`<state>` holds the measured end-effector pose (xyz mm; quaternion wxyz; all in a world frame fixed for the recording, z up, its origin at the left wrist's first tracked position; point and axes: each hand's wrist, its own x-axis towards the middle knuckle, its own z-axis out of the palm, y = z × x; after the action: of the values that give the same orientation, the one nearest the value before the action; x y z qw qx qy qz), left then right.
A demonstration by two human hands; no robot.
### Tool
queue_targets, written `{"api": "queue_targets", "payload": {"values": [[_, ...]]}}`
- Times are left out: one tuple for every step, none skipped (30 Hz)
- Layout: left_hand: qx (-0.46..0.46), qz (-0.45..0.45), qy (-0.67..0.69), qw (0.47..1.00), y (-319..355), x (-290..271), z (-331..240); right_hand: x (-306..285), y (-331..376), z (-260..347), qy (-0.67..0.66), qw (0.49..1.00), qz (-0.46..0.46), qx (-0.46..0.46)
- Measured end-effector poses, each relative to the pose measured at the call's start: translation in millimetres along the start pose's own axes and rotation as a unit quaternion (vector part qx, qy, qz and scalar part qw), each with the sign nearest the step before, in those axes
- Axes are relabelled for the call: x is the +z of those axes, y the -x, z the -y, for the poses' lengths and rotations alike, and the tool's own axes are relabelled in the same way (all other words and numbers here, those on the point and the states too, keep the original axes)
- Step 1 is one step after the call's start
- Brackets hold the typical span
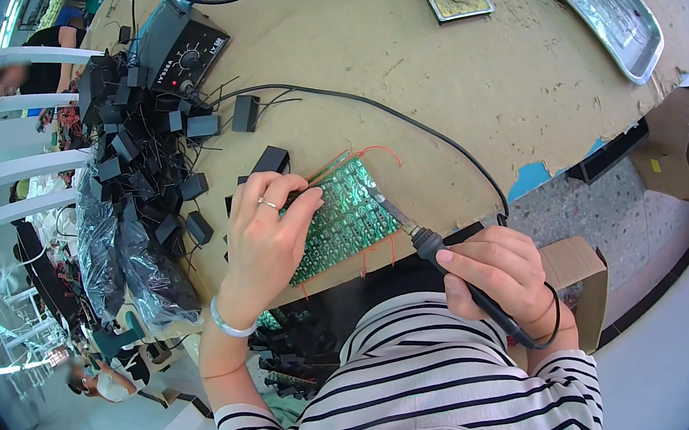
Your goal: Soldering electronic components onto green circuit boards at a factory workbench.
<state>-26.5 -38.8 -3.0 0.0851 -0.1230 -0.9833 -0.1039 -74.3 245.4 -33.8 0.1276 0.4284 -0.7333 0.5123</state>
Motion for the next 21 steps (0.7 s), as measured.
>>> {"api": "queue_targets", "payload": {"values": [[0.008, 0.001, -0.015, 1.0, -1, 0, 1, 0, -1, 1, -0.002, 1.0, 0.0, -0.004], [0.008, 0.001, -0.015, 1.0, -2, 0, 1, 1, -1, 1, -0.003, 1.0, 0.0, -0.004], [0.016, 0.0, -0.014, 1.0, -4, 1, 2, 2, 0, 1, -0.005, 1.0, -0.001, -0.002], [0.024, 0.0, -0.013, 1.0, -5, 1, 2, 2, 0, 1, -0.008, 1.0, -0.003, -0.001], [0.023, -0.001, -0.013, 1.0, -6, 1, 1, 2, -1, 1, -0.009, 1.0, -0.002, -0.002], [0.015, 0.004, -0.002, 1.0, -6, 1, 1, 3, -1, 1, -0.007, 1.0, 0.001, 0.0], [0.008, 0.01, 0.01, 1.0, -7, 1, 0, 3, -2, 0, -0.006, 1.0, 0.004, 0.002], [0.006, 0.01, 0.01, 1.0, -8, 3, 2, 3, -1, 0, -0.007, 1.0, 0.005, 0.001], [0.003, 0.008, 0.015, 1.0, -9, 5, 4, 4, 1, -1, -0.006, 1.0, 0.007, 0.011], [-0.001, 0.006, 0.02, 1.0, -10, 6, 5, 4, 2, -2, -0.006, 1.0, 0.009, 0.022], [-0.003, 0.005, 0.019, 1.0, -11, 5, 4, 6, 2, -2, -0.007, 1.0, 0.01, 0.02], [-0.028, 0.014, 0.026, 0.999, -14, 3, 1, 7, 0, -3, -0.006, 1.0, 0.009, 0.02], [-0.053, 0.024, 0.033, 0.998, -16, 1, -1, 8, -1, -3, -0.004, 1.0, 0.009, 0.02], [-0.054, 0.023, 0.033, 0.998, -16, 1, 0, 9, -2, -3, -0.005, 1.0, 0.009, 0.019], [-0.046, 0.034, 0.027, 0.998, -17, 4, 2, 11, -3, -3, -0.006, 1.0, 0.007, 0.02], [-0.038, 0.046, 0.021, 0.998, -18, 6, 3, 12, -3, -4, -0.007, 1.0, 0.004, 0.022], [-0.037, 0.045, 0.022, 0.998, -18, 7, 3, 12, -5, -3, -0.005, 1.0, 0.004, 0.023], [-0.043, 0.047, 0.025, 0.998, -18, 8, 2, 12, -7, -3, -0.004, 1.0, 0.009, 0.01], [-0.048, 0.049, 0.028, 0.997, -18, 9, 2, 12, -8, -2, -0.003, 1.0, 0.013, -0.002], [-0.048, 0.049, 0.029, 0.997, -17, 10, 2, 12, -7, -3, -0.003, 1.0, 0.013, -0.001], [-0.053, 0.036, 0.024, 0.998, -16, 10, 1, 12, -4, -4, -0.006, 1.0, 0.007, 0.006]]}}
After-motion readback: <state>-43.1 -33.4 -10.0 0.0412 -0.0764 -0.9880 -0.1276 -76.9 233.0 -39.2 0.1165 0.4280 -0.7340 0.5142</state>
